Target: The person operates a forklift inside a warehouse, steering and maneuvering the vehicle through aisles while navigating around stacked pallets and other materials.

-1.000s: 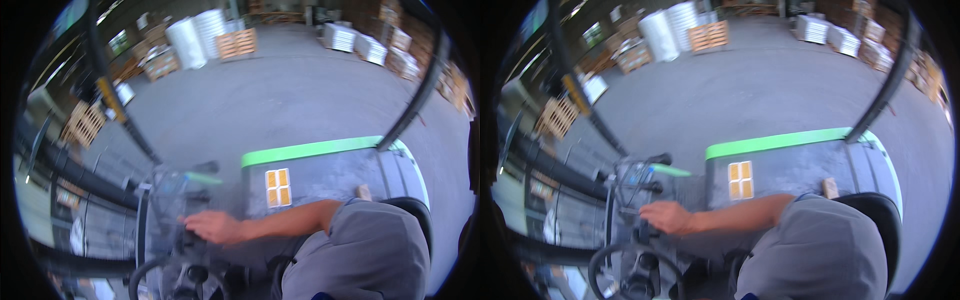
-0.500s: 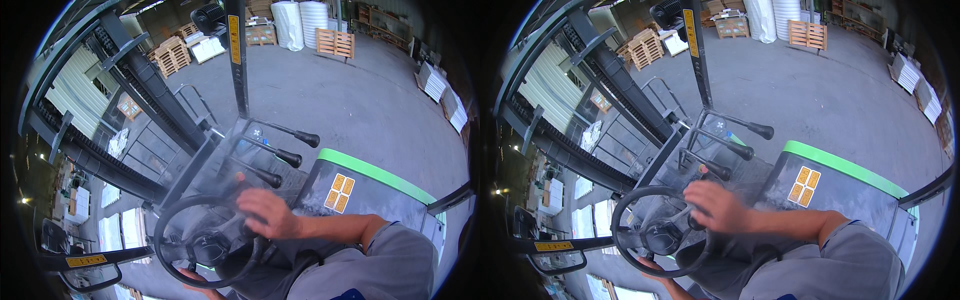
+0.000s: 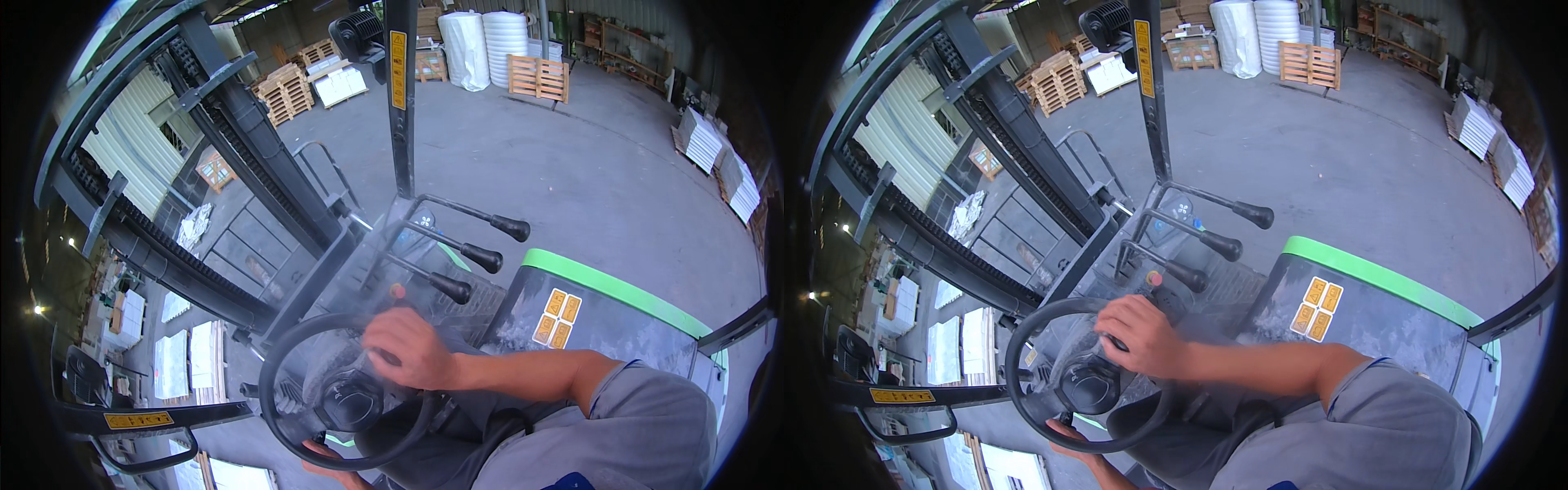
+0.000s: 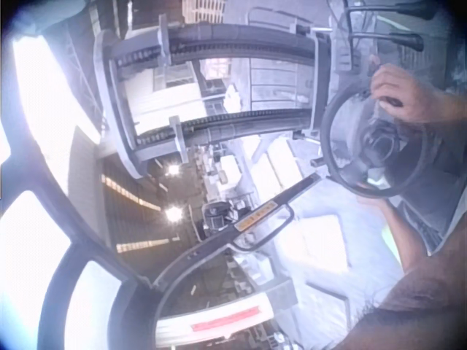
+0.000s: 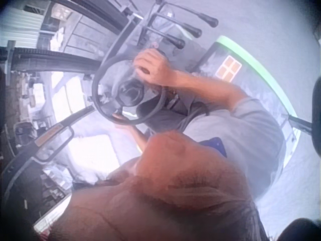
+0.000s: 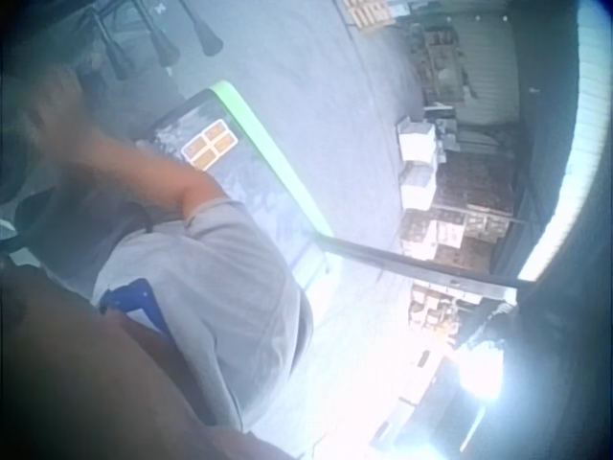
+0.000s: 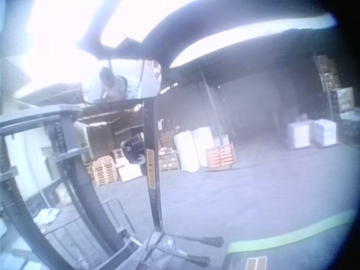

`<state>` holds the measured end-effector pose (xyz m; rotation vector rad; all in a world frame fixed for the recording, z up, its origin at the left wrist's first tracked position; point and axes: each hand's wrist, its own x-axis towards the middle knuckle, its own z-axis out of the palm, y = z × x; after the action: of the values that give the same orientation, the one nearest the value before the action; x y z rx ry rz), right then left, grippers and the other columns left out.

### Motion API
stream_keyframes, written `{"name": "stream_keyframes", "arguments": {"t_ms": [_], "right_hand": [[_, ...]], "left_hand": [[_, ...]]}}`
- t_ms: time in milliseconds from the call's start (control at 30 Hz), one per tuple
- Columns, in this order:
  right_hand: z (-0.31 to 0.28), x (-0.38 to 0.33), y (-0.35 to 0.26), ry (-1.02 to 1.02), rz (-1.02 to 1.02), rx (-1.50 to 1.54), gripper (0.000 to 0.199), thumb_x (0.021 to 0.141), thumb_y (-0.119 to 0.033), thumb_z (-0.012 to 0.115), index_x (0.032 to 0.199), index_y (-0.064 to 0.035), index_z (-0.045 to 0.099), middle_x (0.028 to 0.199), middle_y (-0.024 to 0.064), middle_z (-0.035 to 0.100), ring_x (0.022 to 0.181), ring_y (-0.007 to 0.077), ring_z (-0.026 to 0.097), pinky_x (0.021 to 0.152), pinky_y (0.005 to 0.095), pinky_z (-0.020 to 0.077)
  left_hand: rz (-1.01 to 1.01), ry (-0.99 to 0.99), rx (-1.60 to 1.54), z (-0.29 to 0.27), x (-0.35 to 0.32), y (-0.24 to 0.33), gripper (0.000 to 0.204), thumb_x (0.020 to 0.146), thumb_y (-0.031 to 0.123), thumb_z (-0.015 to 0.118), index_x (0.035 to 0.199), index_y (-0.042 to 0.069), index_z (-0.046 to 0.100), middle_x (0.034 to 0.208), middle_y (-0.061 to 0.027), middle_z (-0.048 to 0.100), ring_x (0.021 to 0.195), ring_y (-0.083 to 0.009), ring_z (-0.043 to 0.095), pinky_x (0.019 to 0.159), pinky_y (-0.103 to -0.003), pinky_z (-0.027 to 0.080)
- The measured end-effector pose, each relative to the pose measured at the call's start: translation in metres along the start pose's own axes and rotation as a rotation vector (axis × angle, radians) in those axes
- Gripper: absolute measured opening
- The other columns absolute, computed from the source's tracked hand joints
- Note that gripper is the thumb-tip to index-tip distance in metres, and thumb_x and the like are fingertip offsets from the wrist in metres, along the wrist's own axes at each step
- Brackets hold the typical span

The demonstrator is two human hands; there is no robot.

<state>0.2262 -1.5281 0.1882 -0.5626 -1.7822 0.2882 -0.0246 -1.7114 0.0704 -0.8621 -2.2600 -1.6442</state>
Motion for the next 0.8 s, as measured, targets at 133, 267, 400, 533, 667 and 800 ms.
{"name": "stream_keyframes", "arguments": {"t_ms": [133, 267, 400, 533, 667, 800], "right_hand": [[0.037, 0.031, 0.000, 0.065, -0.004, 0.043, 0.020, 0.079, -0.007, 0.075, 0.096, -0.0047, 0.066, 0.102, 0.0111, 0.065, 0.101, 0.0315, 0.064, 0.089, 0.0437, 0.0506], [0.092, 0.052, -0.024, 0.117, -0.043, 0.089, 0.017, 0.079, -0.008, 0.075, 0.091, -0.0045, 0.064, 0.096, 0.0116, 0.062, 0.093, 0.0311, 0.061, 0.085, 0.0432, 0.0500], [0.115, 0.025, -0.074, 0.081, -0.042, 0.163, 0.017, 0.077, -0.006, 0.076, 0.089, -0.0048, 0.065, 0.094, 0.0107, 0.062, 0.092, 0.0312, 0.062, 0.084, 0.0426, 0.0513], [0.085, -0.030, -0.131, 0.064, -0.084, 0.241, 0.017, 0.076, -0.007, 0.076, 0.088, -0.0043, 0.064, 0.090, 0.0101, 0.058, 0.090, 0.0306, 0.059, 0.082, 0.0413, 0.0501], [0.061, -0.063, -0.174, 0.046, -0.098, 0.308, 0.017, 0.074, -0.005, 0.075, 0.086, -0.0039, 0.063, 0.089, 0.0094, 0.058, 0.089, 0.0296, 0.060, 0.079, 0.0395, 0.0496], [0.040, -0.100, -0.204, -0.039, -0.143, 0.344, 0.013, 0.076, -0.005, 0.073, 0.086, -0.0013, 0.066, 0.090, 0.0111, 0.058, 0.092, 0.0274, 0.060, 0.085, 0.0382, 0.0508]], "left_hand": [[0.179, -0.045, -0.225, 0.000, -0.005, 0.000, 0.044, 0.107, 0.029, 0.056, 0.075, 0.001, 0.042, 0.069, -0.0012, 0.038, 0.066, -0.0152, 0.034, 0.054, -0.037, 0.027], [-0.083, 0.004, -0.044, -0.001, -0.001, -0.016, 0.045, 0.107, 0.028, 0.057, 0.075, 0.001, 0.041, 0.070, -0.0009, 0.037, 0.067, -0.0151, 0.033, 0.054, -0.036, 0.026], [-0.079, 0.063, -0.056, -0.023, -0.030, -0.025, 0.045, 0.107, 0.027, 0.058, 0.074, 0.002, 0.041, 0.071, -0.0008, 0.037, 0.067, -0.0147, 0.032, 0.054, -0.036, 0.025], [-0.038, 0.048, -0.116, -0.064, -0.095, -0.014, 0.042, 0.107, 0.027, 0.058, 0.078, -0.001, 0.047, 0.072, -0.0020, 0.043, 0.067, -0.0146, 0.037, 0.055, -0.035, 0.032], [0.025, 0.000, -0.152, -0.088, -0.128, -0.002, 0.041, 0.107, 0.025, 0.058, 0.085, -0.009, 0.061, 0.072, -0.0060, 0.058, 0.068, -0.0151, 0.053, 0.058, -0.036, 0.045], [-0.082, 0.105, -0.450, -0.098, -0.157, 0.009, 0.039, 0.107, 0.024, 0.059, 0.084, -0.008, 0.063, 0.072, -0.0050, 0.059, 0.067, -0.0157, 0.052, 0.058, -0.036, 0.044]]}}
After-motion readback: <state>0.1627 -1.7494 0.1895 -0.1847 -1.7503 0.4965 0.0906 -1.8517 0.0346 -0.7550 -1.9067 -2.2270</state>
